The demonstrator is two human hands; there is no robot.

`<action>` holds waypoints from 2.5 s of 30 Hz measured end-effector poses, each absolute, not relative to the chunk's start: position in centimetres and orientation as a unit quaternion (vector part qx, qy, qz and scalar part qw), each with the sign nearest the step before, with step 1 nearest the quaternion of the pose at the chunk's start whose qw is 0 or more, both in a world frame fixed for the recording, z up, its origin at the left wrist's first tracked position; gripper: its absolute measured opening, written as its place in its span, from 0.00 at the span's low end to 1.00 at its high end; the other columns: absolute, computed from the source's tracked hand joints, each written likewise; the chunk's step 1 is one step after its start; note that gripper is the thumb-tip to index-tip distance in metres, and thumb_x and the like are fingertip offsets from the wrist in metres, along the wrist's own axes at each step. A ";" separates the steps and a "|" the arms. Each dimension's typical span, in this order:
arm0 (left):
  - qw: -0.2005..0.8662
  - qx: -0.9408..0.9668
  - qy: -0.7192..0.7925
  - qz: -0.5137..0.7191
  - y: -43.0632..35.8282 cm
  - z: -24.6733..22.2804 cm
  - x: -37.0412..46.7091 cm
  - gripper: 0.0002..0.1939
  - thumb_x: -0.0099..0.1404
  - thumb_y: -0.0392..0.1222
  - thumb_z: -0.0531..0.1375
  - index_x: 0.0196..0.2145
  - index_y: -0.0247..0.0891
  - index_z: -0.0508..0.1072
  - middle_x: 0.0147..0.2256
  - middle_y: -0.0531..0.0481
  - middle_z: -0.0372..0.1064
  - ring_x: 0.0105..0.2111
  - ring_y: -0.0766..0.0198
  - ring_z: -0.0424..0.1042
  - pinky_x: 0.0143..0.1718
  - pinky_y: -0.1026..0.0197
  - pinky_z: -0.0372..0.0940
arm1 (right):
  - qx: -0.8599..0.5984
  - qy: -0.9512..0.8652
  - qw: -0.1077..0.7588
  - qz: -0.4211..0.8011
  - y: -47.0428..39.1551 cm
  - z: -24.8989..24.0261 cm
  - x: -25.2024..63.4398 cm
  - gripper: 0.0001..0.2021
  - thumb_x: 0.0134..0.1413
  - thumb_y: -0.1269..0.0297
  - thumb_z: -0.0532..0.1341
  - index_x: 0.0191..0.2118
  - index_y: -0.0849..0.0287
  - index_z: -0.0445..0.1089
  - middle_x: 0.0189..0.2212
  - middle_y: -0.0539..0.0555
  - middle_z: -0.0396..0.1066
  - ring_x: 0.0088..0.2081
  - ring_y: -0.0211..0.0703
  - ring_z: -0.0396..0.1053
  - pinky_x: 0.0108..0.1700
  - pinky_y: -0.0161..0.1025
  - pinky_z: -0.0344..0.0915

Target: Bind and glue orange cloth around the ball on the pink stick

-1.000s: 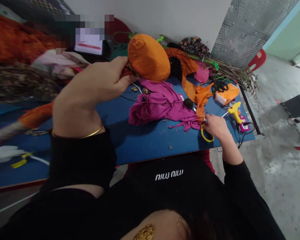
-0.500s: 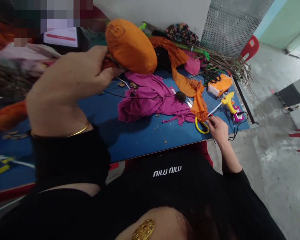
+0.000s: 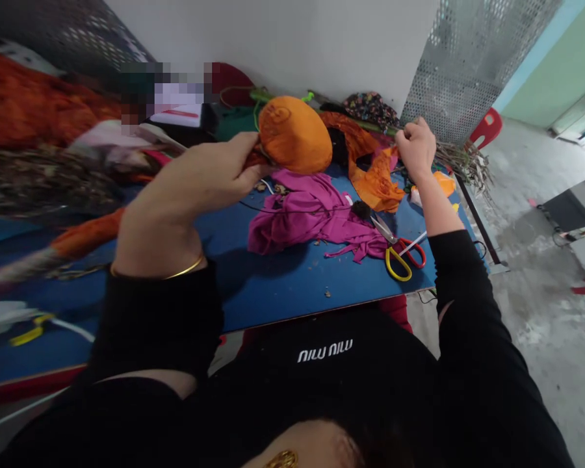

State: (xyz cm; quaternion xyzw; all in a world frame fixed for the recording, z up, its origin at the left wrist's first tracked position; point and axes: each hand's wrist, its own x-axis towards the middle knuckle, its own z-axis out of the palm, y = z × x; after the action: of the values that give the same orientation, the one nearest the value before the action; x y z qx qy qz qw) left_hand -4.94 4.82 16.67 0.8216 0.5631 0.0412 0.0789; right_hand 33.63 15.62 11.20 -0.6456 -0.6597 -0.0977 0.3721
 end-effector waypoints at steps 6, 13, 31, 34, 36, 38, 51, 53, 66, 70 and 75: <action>0.076 0.832 0.546 0.062 5.2 16.3 -5.4 0.27 0.76 0.44 0.44 0.66 0.25 0.58 0.56 0.23 0.74 0.57 0.33 0.76 0.57 0.39 0.69 | -0.615 -0.714 0.328 0.064 21.8 12.4 33.3 0.36 0.51 0.60 0.70 0.65 0.62 0.65 0.65 0.65 0.65 0.59 0.52 0.72 0.60 0.50 0.73; 0.057 0.831 0.549 0.066 6.0 15.4 -5.5 0.26 0.76 0.46 0.47 0.66 0.30 0.61 0.54 0.29 0.77 0.55 0.36 0.78 0.54 0.45 0.71 | -0.645 -0.651 0.401 0.007 18.4 14.1 32.4 0.27 0.60 0.46 0.61 0.55 0.64 0.72 0.47 0.62 0.78 0.49 0.52 0.76 0.55 0.52 0.73; 0.070 0.834 0.542 0.072 5.7 15.7 -4.9 0.22 0.79 0.46 0.49 0.63 0.30 0.63 0.52 0.31 0.78 0.54 0.39 0.79 0.50 0.50 0.72 | -0.743 -0.667 -0.060 0.001 -12.8 1.7 31.5 0.21 0.59 0.68 0.59 0.58 0.66 0.64 0.48 0.66 0.76 0.50 0.57 0.76 0.51 0.44 0.67; 0.073 0.839 0.534 0.073 5.6 15.8 -4.7 0.22 0.79 0.47 0.49 0.63 0.32 0.63 0.53 0.32 0.78 0.55 0.41 0.79 0.51 0.52 0.72 | -0.759 -0.647 -0.058 0.034 -11.9 2.8 30.9 0.27 0.57 0.68 0.59 0.62 0.66 0.59 0.51 0.69 0.76 0.50 0.59 0.77 0.47 0.44 0.67; 0.066 0.839 0.536 0.071 5.5 15.7 -4.7 0.23 0.78 0.46 0.49 0.64 0.31 0.63 0.53 0.32 0.78 0.55 0.41 0.79 0.51 0.51 0.71 | -0.774 -0.626 -0.062 0.071 -11.6 3.8 30.2 0.30 0.55 0.69 0.58 0.64 0.64 0.58 0.55 0.71 0.75 0.52 0.61 0.78 0.46 0.45 0.68; 0.059 0.837 0.540 0.066 5.4 15.7 -4.7 0.25 0.78 0.46 0.48 0.66 0.30 0.61 0.53 0.30 0.78 0.55 0.40 0.79 0.52 0.50 0.71 | -0.789 -0.605 -0.054 0.097 -11.5 4.5 29.6 0.31 0.54 0.72 0.58 0.65 0.62 0.57 0.55 0.69 0.76 0.55 0.61 0.77 0.47 0.45 0.68; 0.066 0.854 0.516 0.029 4.9 16.1 -4.4 0.27 0.76 0.45 0.43 0.65 0.24 0.60 0.53 0.20 0.75 0.54 0.30 0.78 0.53 0.37 0.71 | -0.795 -0.561 0.071 0.219 -12.4 4.5 29.5 0.45 0.53 0.65 0.63 0.75 0.59 0.47 0.43 0.56 0.80 0.42 0.49 0.78 0.41 0.39 0.67; 0.063 0.853 0.517 0.029 5.0 16.0 -4.5 0.28 0.76 0.45 0.43 0.65 0.24 0.59 0.54 0.21 0.75 0.54 0.30 0.77 0.53 0.37 0.71 | -0.768 -0.535 0.164 0.310 -13.1 4.3 30.1 0.46 0.51 0.64 0.66 0.74 0.58 0.48 0.39 0.51 0.77 0.36 0.42 0.74 0.37 0.36 0.66; 0.066 0.838 0.541 -0.008 5.4 15.8 -4.1 0.31 0.76 0.49 0.42 0.68 0.28 0.57 0.59 0.25 0.73 0.56 0.35 0.77 0.58 0.39 0.69 | -0.596 -0.433 0.299 0.606 -18.6 5.8 32.8 0.40 0.52 0.57 0.73 0.68 0.53 0.61 0.34 0.47 0.69 0.29 0.33 0.64 0.26 0.31 0.60; 0.063 0.839 0.540 -0.006 5.6 15.6 -4.1 0.31 0.75 0.48 0.42 0.68 0.27 0.56 0.59 0.24 0.72 0.57 0.32 0.76 0.57 0.39 0.69 | -0.555 -0.466 0.273 0.633 -19.8 8.0 34.5 0.38 0.50 0.58 0.75 0.66 0.51 0.65 0.37 0.50 0.72 0.32 0.35 0.68 0.31 0.33 0.64; 0.066 0.842 0.535 -0.001 5.7 15.6 -4.3 0.29 0.75 0.48 0.42 0.66 0.25 0.58 0.57 0.21 0.73 0.55 0.31 0.77 0.55 0.38 0.69 | -0.615 -0.480 0.377 0.499 -15.6 9.0 34.6 0.39 0.48 0.55 0.73 0.66 0.50 0.62 0.37 0.50 0.72 0.26 0.35 0.64 0.25 0.35 0.61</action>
State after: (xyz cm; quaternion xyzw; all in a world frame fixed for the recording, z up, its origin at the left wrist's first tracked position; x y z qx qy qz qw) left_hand -4.27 5.66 15.59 0.8424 0.5347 -0.0012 0.0661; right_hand 34.57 -15.63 8.99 -0.6153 -0.4797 0.4990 0.3772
